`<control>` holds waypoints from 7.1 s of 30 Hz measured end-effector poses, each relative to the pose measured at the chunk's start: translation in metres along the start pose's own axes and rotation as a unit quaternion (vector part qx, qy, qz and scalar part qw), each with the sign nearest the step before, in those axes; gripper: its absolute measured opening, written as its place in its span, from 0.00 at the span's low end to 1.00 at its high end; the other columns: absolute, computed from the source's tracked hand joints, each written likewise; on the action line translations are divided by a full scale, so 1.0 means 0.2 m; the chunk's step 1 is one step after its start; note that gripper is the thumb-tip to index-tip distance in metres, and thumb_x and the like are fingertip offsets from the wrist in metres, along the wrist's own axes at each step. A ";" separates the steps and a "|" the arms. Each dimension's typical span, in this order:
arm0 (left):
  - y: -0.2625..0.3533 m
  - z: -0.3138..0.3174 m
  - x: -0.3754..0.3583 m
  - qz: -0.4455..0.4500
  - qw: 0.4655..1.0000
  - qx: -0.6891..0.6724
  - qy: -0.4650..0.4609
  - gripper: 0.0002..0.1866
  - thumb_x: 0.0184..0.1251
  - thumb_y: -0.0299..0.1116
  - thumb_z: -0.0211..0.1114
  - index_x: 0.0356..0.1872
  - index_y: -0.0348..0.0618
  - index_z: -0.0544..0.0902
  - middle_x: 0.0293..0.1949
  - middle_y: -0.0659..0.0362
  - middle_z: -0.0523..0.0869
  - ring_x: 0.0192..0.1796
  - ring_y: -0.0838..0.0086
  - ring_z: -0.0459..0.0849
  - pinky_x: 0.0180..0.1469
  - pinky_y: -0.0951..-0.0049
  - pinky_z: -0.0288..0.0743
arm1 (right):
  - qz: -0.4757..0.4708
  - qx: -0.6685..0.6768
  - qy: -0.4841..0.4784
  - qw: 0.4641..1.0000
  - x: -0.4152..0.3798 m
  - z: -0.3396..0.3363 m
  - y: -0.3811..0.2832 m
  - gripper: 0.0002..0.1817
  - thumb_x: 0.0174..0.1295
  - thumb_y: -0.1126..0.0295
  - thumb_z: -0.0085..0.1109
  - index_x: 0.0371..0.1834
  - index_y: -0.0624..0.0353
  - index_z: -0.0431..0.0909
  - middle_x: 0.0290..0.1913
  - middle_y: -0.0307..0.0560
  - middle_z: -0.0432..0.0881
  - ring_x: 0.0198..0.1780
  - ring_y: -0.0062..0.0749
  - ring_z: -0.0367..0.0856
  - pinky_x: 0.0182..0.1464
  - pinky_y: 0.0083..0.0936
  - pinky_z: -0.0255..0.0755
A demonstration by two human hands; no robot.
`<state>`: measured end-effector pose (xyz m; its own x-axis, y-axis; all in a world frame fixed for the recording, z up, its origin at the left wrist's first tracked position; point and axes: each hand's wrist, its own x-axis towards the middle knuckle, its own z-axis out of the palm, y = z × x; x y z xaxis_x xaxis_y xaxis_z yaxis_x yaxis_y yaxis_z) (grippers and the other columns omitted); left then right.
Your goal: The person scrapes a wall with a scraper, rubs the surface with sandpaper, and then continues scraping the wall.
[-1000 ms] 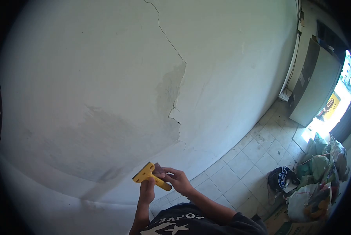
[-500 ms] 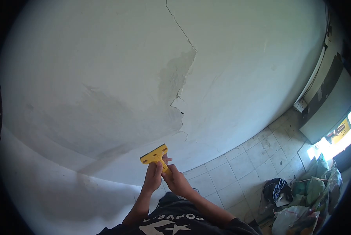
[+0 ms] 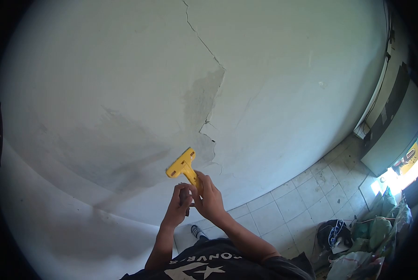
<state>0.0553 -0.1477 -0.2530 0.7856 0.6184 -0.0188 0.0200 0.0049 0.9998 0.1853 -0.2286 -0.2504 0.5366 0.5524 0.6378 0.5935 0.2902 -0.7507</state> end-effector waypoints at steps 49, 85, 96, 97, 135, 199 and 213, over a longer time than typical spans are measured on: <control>0.46 0.00 0.47 0.157 0.984 0.049 0.071 0.28 0.85 0.49 0.45 0.35 0.33 0.80 0.26 0.61 0.80 0.31 0.82 0.72 0.32 0.76 0.67 | -0.015 0.009 0.032 0.999 0.34 0.21 -0.13 0.36 0.67 0.77 0.60 0.79 0.55 0.58 0.51 0.57 0.80 0.44 0.52 0.87 0.41 0.37 0.82; 0.54 0.06 0.61 0.221 0.971 0.025 0.089 0.30 0.85 0.50 0.44 0.39 0.30 0.82 0.32 0.57 0.85 0.35 0.80 0.80 0.40 0.76 0.74 | -0.032 0.065 0.041 0.997 0.53 0.13 -0.12 0.33 0.69 0.78 0.58 0.77 0.59 0.60 0.66 0.68 0.74 0.65 0.59 0.78 0.59 0.39 0.78; 0.77 0.08 0.60 0.203 0.978 0.023 0.041 0.29 0.85 0.49 0.44 0.41 0.30 0.82 0.34 0.57 0.86 0.37 0.79 0.81 0.41 0.77 0.74 | -0.026 0.099 0.051 0.993 0.65 0.06 -0.23 0.33 0.66 0.81 0.59 0.75 0.64 0.63 0.67 0.65 0.76 0.67 0.51 0.78 0.62 0.34 0.76; 0.80 0.09 0.59 0.189 0.982 0.009 0.027 0.29 0.85 0.49 0.44 0.41 0.30 0.83 0.35 0.56 0.86 0.38 0.78 0.82 0.42 0.77 0.74 | -0.023 0.100 0.050 0.994 0.61 0.07 -0.21 0.33 0.66 0.81 0.59 0.75 0.64 0.63 0.67 0.65 0.76 0.67 0.51 0.78 0.62 0.34 0.76; 0.11 -0.08 0.34 0.114 0.994 -0.003 0.002 0.37 0.84 0.59 0.33 0.53 0.32 0.78 0.49 0.50 0.86 0.48 0.70 0.84 0.50 0.73 0.79 | 0.105 0.047 -0.015 0.993 0.02 0.27 0.07 0.26 0.70 0.72 0.59 0.71 0.57 0.70 0.47 0.54 0.89 0.34 0.38 0.91 0.35 0.25 0.82; 0.42 -0.01 0.55 0.077 0.988 0.049 0.122 0.34 0.84 0.54 0.41 0.28 0.35 0.81 0.22 0.59 0.83 0.27 0.77 0.80 0.31 0.75 0.71 | 0.120 0.238 0.058 0.962 0.33 0.33 0.00 0.17 0.79 0.74 0.42 0.67 0.66 0.67 0.54 0.52 0.80 0.57 0.24 0.78 0.58 0.21 0.71; 0.18 -0.04 0.57 0.100 0.980 0.074 0.156 0.34 0.84 0.55 0.41 0.30 0.34 0.81 0.22 0.58 0.83 0.25 0.75 0.81 0.30 0.74 0.74 | 0.043 0.184 0.072 0.979 0.21 0.42 0.23 0.20 0.77 0.72 0.46 0.70 0.60 0.68 0.43 0.57 0.87 0.42 0.27 0.87 0.43 0.25 0.78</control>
<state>0.1405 -0.0700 -0.2191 0.5562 0.8056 0.2041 -0.0083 -0.2403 0.9707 0.1837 -0.1267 -0.2727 0.6702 0.4784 0.5674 0.3001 0.5245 -0.7968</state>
